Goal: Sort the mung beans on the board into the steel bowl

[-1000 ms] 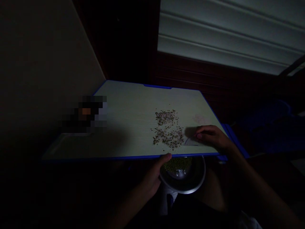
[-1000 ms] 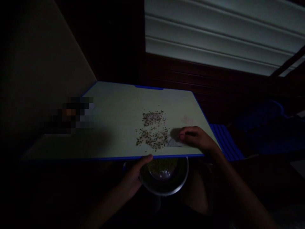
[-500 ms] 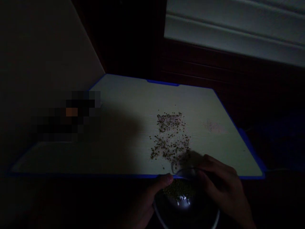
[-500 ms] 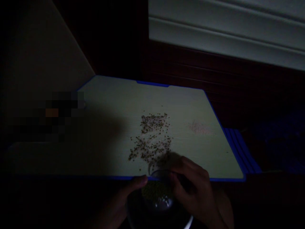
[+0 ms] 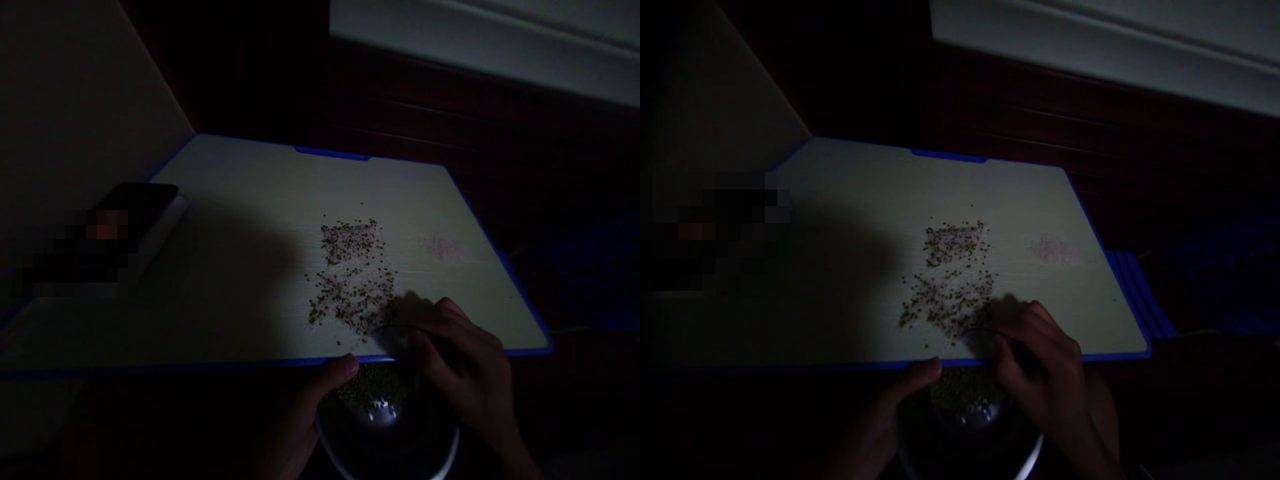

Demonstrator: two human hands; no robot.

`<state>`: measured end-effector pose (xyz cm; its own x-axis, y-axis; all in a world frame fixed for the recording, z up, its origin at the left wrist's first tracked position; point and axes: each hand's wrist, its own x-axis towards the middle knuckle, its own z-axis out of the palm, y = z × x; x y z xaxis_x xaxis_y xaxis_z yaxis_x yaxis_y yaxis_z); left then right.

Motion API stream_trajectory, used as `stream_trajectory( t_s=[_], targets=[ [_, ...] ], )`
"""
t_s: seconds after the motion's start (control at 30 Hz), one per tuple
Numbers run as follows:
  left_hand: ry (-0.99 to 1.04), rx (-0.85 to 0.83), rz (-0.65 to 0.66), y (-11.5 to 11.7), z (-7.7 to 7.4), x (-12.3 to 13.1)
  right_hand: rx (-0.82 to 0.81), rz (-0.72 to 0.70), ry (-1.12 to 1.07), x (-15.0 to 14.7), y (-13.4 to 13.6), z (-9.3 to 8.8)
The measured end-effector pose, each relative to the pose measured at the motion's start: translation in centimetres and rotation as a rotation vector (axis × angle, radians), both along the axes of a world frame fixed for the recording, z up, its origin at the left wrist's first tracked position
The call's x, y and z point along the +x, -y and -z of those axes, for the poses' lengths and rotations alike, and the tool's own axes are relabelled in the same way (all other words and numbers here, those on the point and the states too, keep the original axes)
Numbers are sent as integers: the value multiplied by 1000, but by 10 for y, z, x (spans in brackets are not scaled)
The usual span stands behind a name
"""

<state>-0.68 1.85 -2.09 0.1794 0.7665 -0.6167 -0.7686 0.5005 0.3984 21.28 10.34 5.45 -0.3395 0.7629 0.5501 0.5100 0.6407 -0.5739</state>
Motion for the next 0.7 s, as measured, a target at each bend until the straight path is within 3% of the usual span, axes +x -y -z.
stream_trajectory(
  t_s=[0.27, 0.4, 0.7],
  targets=[
    [94, -77, 68, 0, 8, 4, -15, -43, -9, -1, -1, 0],
    [38, -50, 19, -3, 6, 8, -7, -39, -15, -3, -3, -1],
    [-104, -32, 3, 6, 1, -15, -31, -117, -4, -1, -3, 0]
  ],
)
